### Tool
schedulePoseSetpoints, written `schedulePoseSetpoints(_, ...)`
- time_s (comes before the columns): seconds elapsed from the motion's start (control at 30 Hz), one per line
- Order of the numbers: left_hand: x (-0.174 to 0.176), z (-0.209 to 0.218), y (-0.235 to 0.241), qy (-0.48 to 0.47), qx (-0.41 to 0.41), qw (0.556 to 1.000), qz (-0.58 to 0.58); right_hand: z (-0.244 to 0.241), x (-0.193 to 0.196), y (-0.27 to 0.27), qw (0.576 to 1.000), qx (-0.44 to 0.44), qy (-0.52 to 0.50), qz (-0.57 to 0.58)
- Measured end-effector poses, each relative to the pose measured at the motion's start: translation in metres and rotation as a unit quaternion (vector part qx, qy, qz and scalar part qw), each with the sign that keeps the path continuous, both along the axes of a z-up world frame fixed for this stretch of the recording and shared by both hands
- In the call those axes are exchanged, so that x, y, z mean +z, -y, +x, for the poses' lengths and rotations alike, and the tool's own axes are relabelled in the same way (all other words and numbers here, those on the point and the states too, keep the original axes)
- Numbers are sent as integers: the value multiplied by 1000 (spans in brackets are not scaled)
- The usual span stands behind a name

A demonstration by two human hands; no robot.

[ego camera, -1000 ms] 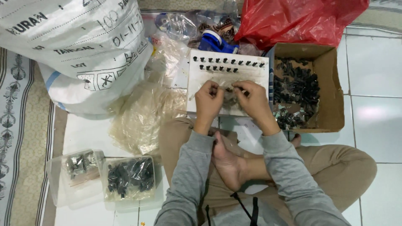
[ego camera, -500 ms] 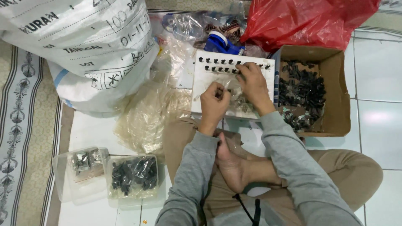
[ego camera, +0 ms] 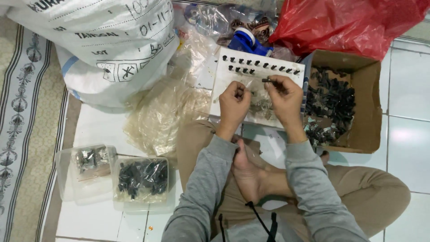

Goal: Sorting and placing small black components from a box into a white grid tray

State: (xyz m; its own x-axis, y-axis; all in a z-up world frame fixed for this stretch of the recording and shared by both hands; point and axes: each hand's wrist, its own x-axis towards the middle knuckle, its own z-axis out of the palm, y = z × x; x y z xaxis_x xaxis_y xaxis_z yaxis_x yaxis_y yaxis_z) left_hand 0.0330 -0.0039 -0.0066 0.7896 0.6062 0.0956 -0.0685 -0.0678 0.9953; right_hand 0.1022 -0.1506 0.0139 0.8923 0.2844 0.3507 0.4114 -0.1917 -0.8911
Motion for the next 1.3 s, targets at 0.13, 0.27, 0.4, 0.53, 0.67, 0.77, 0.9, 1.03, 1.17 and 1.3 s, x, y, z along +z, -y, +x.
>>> schedulePoseSetpoints(0.13,-2,-1,4,2,-13,1000,4,-14,7,-9,985,1,104,-141)
schedulePoseSetpoints(0.27,1,-5,2,2,-18,1000,23,-21,18,-16,975,56,100,-188)
schedulePoseSetpoints(0.4,-3,-7,-7,-21,31,999,-8,-25,36,-11,987,49,65,-138)
schedulePoseSetpoints(0.53,-17,-6,-18,-77,84,993,8,3,15,-7,995,18,61,-80)
schedulePoseSetpoints(0.67,-19,-9,-18,-72,136,988,25,34,-15,-16,968,30,153,-194)
schedulePoseSetpoints(0.77,-19,-9,-15,-66,127,989,22,44,-24,-33,942,54,189,-273)
schedulePoseSetpoints(0.9,-22,-8,-15,-57,129,990,28,57,-42,-46,912,53,190,-359)
schedulePoseSetpoints(1.03,-20,-6,-14,-58,121,991,21,67,-56,-48,915,84,162,-361)
schedulePoseSetpoints(1.17,-21,-5,-12,-50,112,992,17,72,-66,-40,957,81,116,-254)
schedulePoseSetpoints(1.3,-25,-2,-8,-45,107,993,4,46,-26,-20,997,40,14,-65)
